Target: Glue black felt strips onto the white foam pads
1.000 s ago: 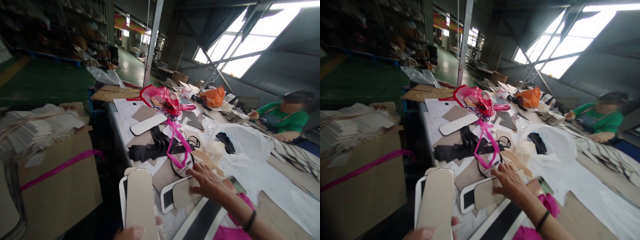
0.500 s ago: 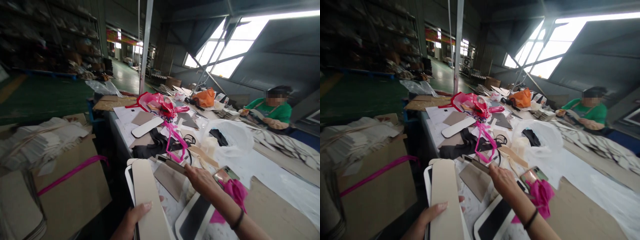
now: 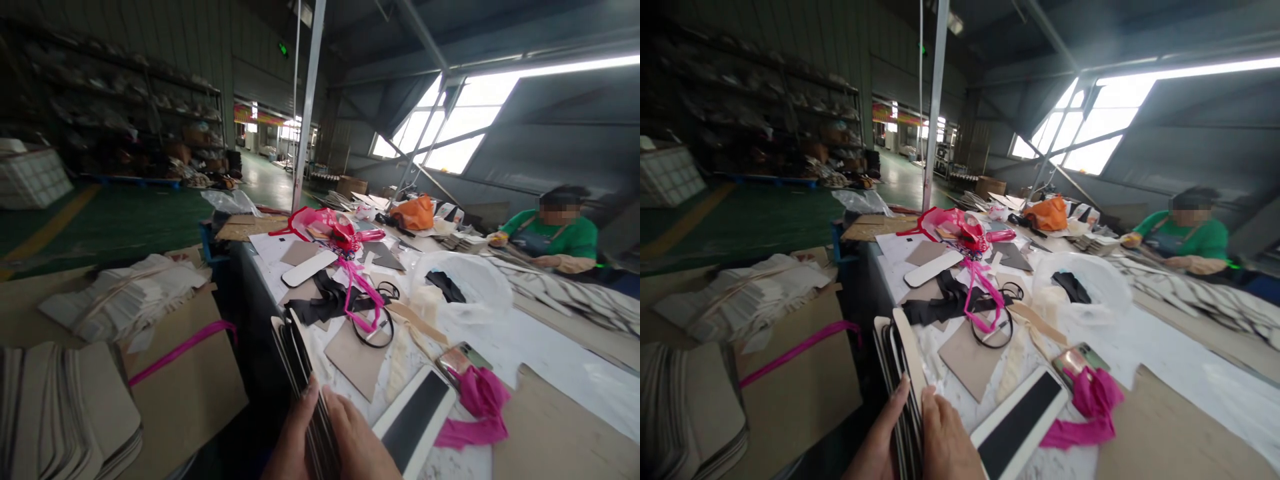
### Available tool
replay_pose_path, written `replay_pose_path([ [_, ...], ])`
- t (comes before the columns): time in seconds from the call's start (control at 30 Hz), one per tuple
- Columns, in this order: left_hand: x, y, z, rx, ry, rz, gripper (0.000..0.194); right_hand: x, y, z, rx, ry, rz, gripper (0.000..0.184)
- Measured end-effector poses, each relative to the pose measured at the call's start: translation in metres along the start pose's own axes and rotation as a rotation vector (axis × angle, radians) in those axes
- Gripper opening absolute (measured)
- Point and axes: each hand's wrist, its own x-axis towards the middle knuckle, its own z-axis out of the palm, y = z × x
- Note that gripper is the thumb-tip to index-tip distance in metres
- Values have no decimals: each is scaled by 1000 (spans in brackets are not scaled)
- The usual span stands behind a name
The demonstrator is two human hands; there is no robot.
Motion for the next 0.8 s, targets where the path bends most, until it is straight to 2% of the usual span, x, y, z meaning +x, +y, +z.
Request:
replay_pose_path([
  [0.07,-1,0,2,-31,-26,-48,46,1,1,-2,34,-53,38,84],
  [0.13,1,-3,6,-61,-57,-45,49,3,-4,-15,110,-78,26,74],
  [0.23,12,-10,15,-72,-109,82,61,6,-16,-41,198,8,56,49],
  [0.37,27,-15,28,-42,-174,221,95,16,-22,-79,151,114,190,19],
  [0.47,33,-4,30,61,-224,233,100,27,-18,-115,203,45,228,24],
  [0.53,39,12,25,211,-166,272,103,33,-13,-139,130,-2,224,29],
  [0.57,44,21,20,299,-87,327,109,35,-10,-150,44,-13,215,29],
  [0.63,55,40,10,450,90,531,125,39,0,-166,-163,-39,190,27],
  [0.67,62,49,5,525,138,651,125,41,6,-170,-240,-64,168,26],
  [0.73,73,60,-4,710,145,841,114,46,22,-168,-318,-143,114,24],
  [0.8,83,63,-11,886,95,891,104,52,41,-154,-331,-219,35,21],
])
